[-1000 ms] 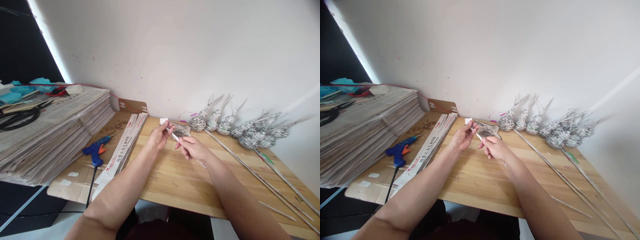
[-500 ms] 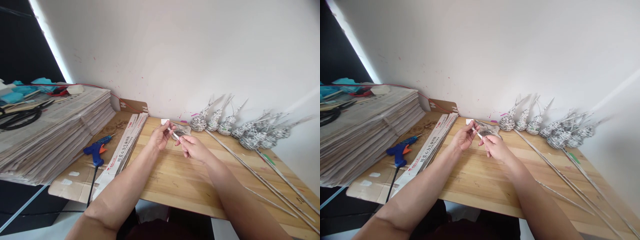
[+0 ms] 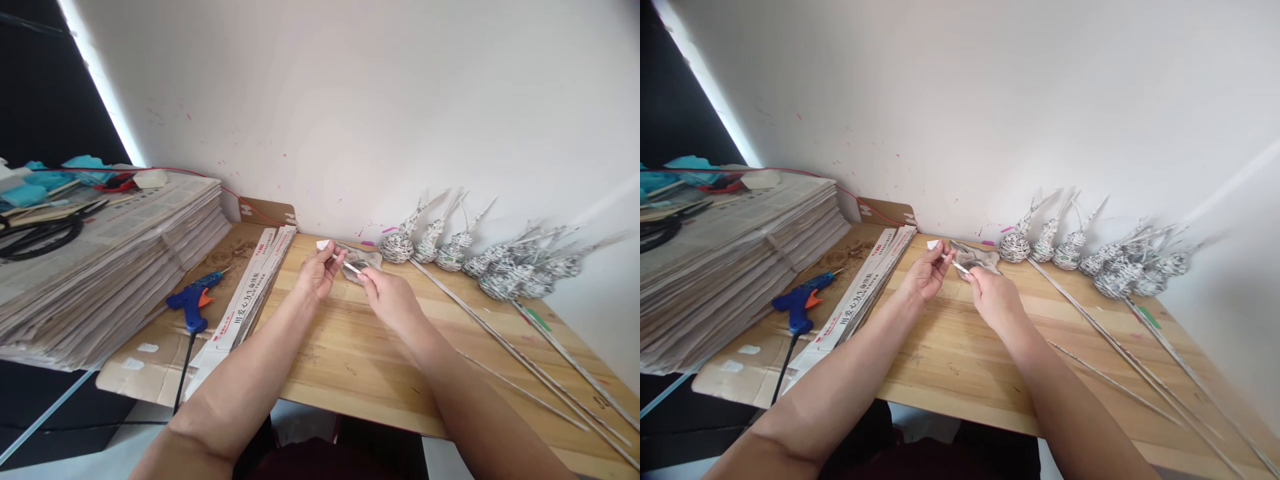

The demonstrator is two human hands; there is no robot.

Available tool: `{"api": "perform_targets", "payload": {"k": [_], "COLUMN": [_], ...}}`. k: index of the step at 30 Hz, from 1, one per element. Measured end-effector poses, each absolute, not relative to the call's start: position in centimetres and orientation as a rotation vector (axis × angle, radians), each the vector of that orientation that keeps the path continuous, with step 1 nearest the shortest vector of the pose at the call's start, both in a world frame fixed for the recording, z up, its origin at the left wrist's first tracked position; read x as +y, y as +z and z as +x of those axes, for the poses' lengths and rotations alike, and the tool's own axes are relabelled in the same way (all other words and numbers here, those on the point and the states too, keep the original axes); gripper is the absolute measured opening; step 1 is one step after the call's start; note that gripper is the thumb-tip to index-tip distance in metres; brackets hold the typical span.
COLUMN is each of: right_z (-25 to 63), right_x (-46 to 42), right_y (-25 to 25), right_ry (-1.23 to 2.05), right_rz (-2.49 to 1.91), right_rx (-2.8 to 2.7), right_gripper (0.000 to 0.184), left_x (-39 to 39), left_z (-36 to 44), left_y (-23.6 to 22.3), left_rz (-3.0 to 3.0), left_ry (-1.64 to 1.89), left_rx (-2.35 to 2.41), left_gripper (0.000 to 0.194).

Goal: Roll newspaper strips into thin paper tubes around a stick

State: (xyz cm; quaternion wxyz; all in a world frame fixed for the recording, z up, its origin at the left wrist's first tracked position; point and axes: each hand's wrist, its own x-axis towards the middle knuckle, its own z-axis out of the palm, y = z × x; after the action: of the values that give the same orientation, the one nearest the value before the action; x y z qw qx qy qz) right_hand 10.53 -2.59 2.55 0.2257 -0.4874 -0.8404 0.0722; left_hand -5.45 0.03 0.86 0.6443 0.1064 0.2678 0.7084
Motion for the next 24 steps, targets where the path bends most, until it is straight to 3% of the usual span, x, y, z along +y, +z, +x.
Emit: {"api": "perform_targets", "payload": {"k": [2,7,11,17,24], "right_z": [10.6,10.8,11.1,11.4,10.8], "right_x": [-2.5,-2.3,-2.1,-1.5,-1.9], "right_y": [2.5,2.6,2.8,2.4,1.5], "right_ry": [0.405,1.404,1.695,1.776,1.095], "right_rz": [-1.372,-1.34,-1.25,-1.209,-1.301], "right_rx": [-2.287,-1.848,-1.581,-1.507,-1.924], "right_gripper": [0.031,0.037,0.035,0.035,0.034], "left_x": [0.0,-0.2,-0.4,-0.5,-0.5], "left_z": [-5.4,-5.3,-5.3,-5.3,-5.4], "left_y": [0.8,0.9,1.1,1.3,1.1], "left_rz": [0.247,0.286,0.297,0.351,0.319], "left_ry": [1.605,1.578,1.559,1.561,1.563], "left_rx": [0.6,0.576,0.554,0.521,0.541], "left_gripper": [0.009,0.008,0.006,0.012,0.011]}}
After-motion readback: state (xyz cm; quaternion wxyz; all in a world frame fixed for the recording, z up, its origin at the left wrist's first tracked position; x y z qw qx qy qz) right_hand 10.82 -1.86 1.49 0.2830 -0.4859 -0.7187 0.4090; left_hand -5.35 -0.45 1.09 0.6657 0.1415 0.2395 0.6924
